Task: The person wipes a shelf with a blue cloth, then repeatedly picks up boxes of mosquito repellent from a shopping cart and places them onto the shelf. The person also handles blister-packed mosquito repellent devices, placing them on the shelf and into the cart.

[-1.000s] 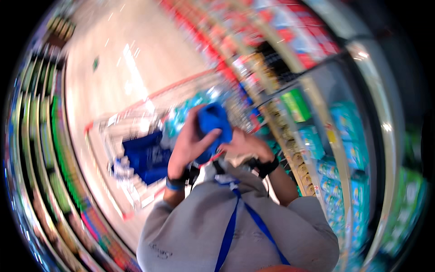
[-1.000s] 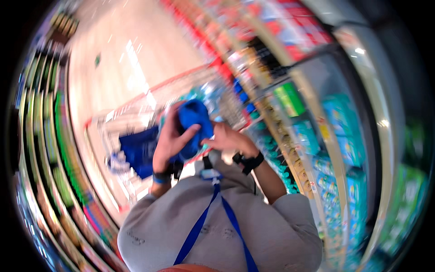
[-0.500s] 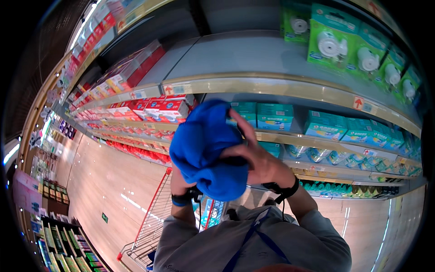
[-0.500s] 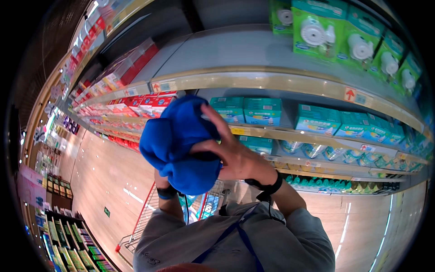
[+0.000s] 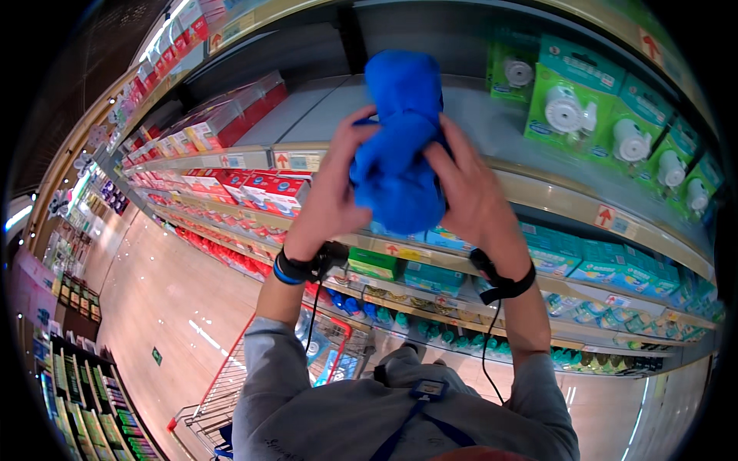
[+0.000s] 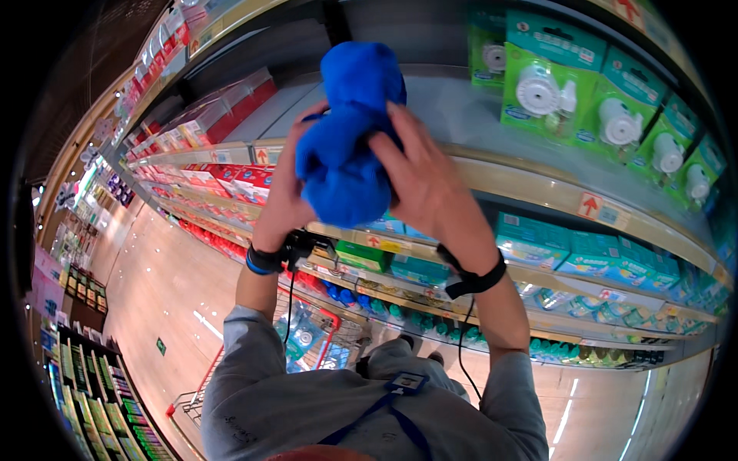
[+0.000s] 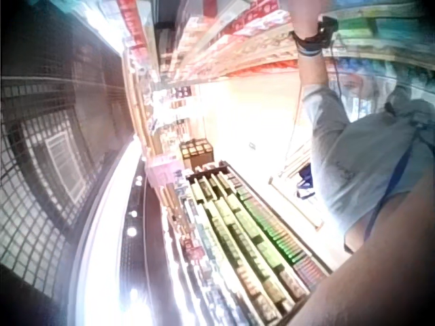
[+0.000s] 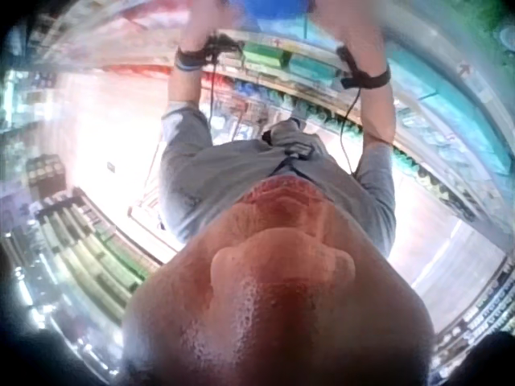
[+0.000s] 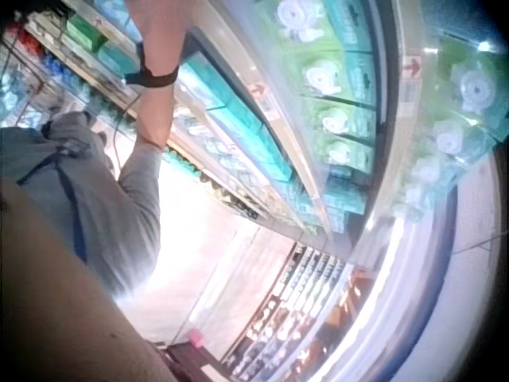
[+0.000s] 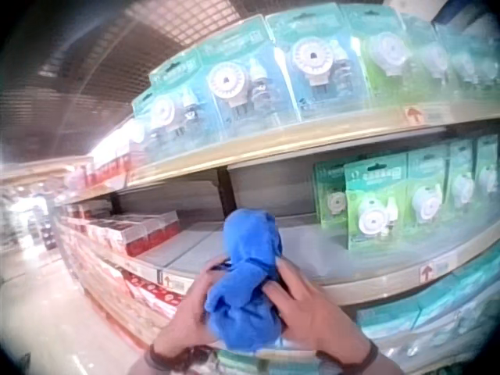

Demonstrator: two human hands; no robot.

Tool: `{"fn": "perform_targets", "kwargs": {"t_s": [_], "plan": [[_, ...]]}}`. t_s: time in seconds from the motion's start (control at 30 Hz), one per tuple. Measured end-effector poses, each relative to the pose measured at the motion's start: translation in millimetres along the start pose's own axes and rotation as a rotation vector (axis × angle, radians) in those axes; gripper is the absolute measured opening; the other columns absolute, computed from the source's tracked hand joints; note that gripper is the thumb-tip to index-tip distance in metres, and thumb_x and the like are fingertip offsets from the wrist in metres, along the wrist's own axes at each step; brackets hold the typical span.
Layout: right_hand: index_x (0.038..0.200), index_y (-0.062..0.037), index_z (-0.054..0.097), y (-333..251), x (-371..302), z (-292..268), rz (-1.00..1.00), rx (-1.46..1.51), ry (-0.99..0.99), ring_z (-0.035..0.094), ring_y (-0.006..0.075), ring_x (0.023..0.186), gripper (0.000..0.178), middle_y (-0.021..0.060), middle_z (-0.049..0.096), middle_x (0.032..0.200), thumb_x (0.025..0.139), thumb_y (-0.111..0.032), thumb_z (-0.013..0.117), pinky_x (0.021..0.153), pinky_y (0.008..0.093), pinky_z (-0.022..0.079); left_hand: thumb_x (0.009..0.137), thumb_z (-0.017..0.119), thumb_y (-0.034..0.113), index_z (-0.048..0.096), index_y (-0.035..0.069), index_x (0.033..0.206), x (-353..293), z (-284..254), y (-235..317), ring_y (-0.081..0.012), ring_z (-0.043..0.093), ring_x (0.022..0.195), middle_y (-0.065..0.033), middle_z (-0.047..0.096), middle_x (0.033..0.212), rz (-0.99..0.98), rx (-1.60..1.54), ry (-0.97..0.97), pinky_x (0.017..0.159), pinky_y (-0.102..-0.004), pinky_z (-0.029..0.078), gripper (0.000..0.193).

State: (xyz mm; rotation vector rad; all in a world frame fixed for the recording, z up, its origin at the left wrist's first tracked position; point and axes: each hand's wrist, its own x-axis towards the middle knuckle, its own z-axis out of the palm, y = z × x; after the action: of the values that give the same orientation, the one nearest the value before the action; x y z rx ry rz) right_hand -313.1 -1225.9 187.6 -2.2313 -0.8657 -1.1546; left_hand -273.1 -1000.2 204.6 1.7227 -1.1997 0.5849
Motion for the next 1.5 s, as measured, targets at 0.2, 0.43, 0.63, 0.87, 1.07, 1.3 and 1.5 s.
{"fn": "perform_targets", "kwargs": {"t_s": [0.2,0.43,0.63,0.87,1.07,1.3,1.5], "plan": [[0.118,-0.0096,0.064,24,8,-1,0.093,-0.368,0.043,0.065,0.0295,0.101,0.033,0.0102,0.068,0.113,0.086,-0.010,0.071,0.085,0.0423,0.051,0.076,0.076,0.000,0.056,0.010,0.135,28,-123,-60,-0.0497,0.059,0.115,-0.0214,0.058,0.129,-0.136,0.745,-0.100,0.093,-0.0467,0.054,0.063],[0.096,-0.0112,0.069,26,29,44,-0.015,-0.413,0.067,0.064,0.0221,0.086,0.013,0.0009,0.070,0.095,0.086,-0.018,0.075,0.071,0.0363,0.047,0.095,0.068,0.041,0.011,0.012,0.165,63,-206,-151,-0.0469,0.058,0.126,-0.0356,0.048,0.147,-0.701,1.003,-0.822,0.102,-0.0483,0.050,0.095],[0.094,-0.0139,0.069,25,33,54,0.018,-0.495,0.045,0.062,0.0189,0.082,0.014,-0.0030,0.069,0.095,0.085,-0.021,0.076,0.066,0.0338,0.044,0.097,0.056,0.063,0.012,0.003,0.164,139,-199,-227,-0.0411,0.045,0.144,-0.0307,0.041,0.157,-0.705,1.001,-1.040,0.116,-0.0444,0.039,0.100],[0.101,-0.0156,0.070,28,28,52,-0.016,-0.547,0.002,0.061,0.0149,0.083,0.018,-0.0042,0.068,0.102,0.086,-0.024,0.075,0.066,0.0322,0.042,0.096,0.051,0.072,0.020,0.005,0.164,189,-176,-330,-0.0392,0.039,0.148,-0.0237,0.039,0.161,-0.685,1.105,-0.990,0.121,-0.0472,0.033,0.100],[0.106,-0.0143,0.069,37,20,55,-0.044,-0.550,0.054,0.059,0.0127,0.082,0.023,-0.0049,0.067,0.103,0.085,-0.024,0.074,0.067,0.0303,0.041,0.093,0.064,0.064,0.045,0.006,0.153,219,-129,-304,-0.0390,0.053,0.136,-0.0228,0.053,0.150,-0.385,1.004,-1.061,0.112,-0.0473,0.043,0.086],[0.108,-0.0131,0.071,40,13,54,-0.017,-0.559,0.042,0.063,0.0122,0.084,0.025,-0.0037,0.069,0.104,0.085,-0.022,0.075,0.069,0.0293,0.043,0.085,0.083,0.043,0.050,0.010,0.145,249,-28,-242,-0.0284,0.060,0.123,-0.0165,0.062,0.133,-0.100,0.362,-1.193,0.104,-0.0412,0.048,0.076],[0.110,-0.0122,0.069,41,9,47,-0.066,-0.552,0.015,0.061,0.0113,0.087,0.025,-0.0025,0.066,0.104,0.087,-0.022,0.072,0.072,0.0274,0.044,0.088,0.081,0.044,0.049,0.007,0.143,288,40,-268,-0.0281,0.058,0.122,-0.0159,0.061,0.132,-0.138,0.349,-1.096,0.105,-0.0403,0.047,0.073]]}}
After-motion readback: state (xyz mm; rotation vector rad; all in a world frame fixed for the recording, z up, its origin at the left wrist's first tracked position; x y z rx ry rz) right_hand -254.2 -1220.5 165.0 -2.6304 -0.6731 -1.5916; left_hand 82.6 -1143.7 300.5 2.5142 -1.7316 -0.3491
